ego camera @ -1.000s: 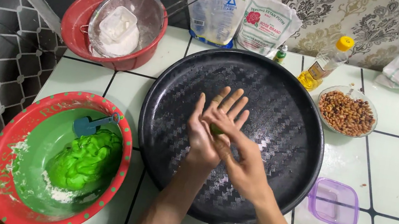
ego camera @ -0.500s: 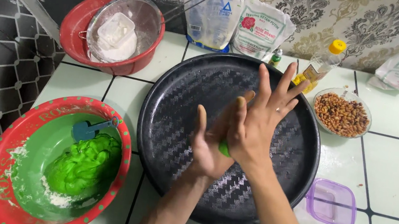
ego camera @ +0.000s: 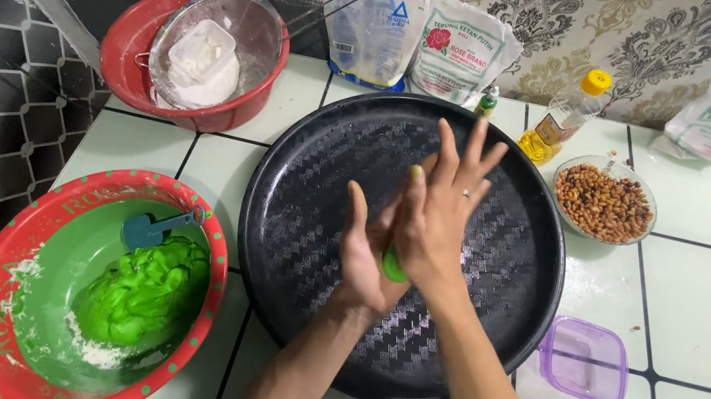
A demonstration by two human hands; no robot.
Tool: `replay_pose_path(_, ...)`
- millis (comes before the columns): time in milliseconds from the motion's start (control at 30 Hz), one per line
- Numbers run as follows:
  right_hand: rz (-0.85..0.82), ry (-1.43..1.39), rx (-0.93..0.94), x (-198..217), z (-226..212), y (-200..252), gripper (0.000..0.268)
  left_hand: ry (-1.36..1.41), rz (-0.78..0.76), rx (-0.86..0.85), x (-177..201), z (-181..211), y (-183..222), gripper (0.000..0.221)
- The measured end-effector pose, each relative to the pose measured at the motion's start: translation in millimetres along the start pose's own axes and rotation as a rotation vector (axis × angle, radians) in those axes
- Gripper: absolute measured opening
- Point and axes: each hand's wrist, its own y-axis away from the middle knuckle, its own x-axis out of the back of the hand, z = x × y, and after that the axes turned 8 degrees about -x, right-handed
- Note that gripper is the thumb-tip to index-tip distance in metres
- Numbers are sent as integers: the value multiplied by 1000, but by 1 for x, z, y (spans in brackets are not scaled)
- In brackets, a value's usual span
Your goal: Shaping green dough into small balls and placing them on a baking tray
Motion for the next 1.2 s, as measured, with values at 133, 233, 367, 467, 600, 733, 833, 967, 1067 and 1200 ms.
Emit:
replay_pose_path(133, -22, -215, -86, 12, -22, 3, 60, 126, -137, 57, -3, 18, -9, 98)
replay_pose_path(233, -21, -319, -142, 26, -40, 7, 52, 106, -123, 57, -8, 26, -7, 99)
replay_pose_path(367, -135, -322, -86, 33, -37, 15, 42, 79, -100, 8, -10, 33, -8, 102)
replay_pose_path(467, -180, -199, -84, 34, -47, 28, 31, 16, -124, -68, -6, 34, -11, 105)
replay_pose_path(600, -245, -58, -52, 28, -41, 41, 37, -94, -113, -139, -12, 40, -9, 106)
replay_pose_path(733, -197, -112, -132, 21, -40, 47, 27, -197, -96, -128, 0, 42, -14, 104)
replay_pose_path(833, -176, -327, -265, 19, -35, 51, 20, -163, -14, -92, 9, 39, -17, 101)
replay_pose_path(967, -69, -572, -600, 27, -33, 44, 23, -163, 171, -13, 35, 31, -26, 96)
replay_pose_path(1067, 85, -344, -515, 33, -27, 40, 20, -179, 320, 37, 34, 25, -28, 85)
replay_pose_path(1200, -9, -214, -155, 23, -25, 45, 29, -49, 299, 75, 27, 25, -28, 87)
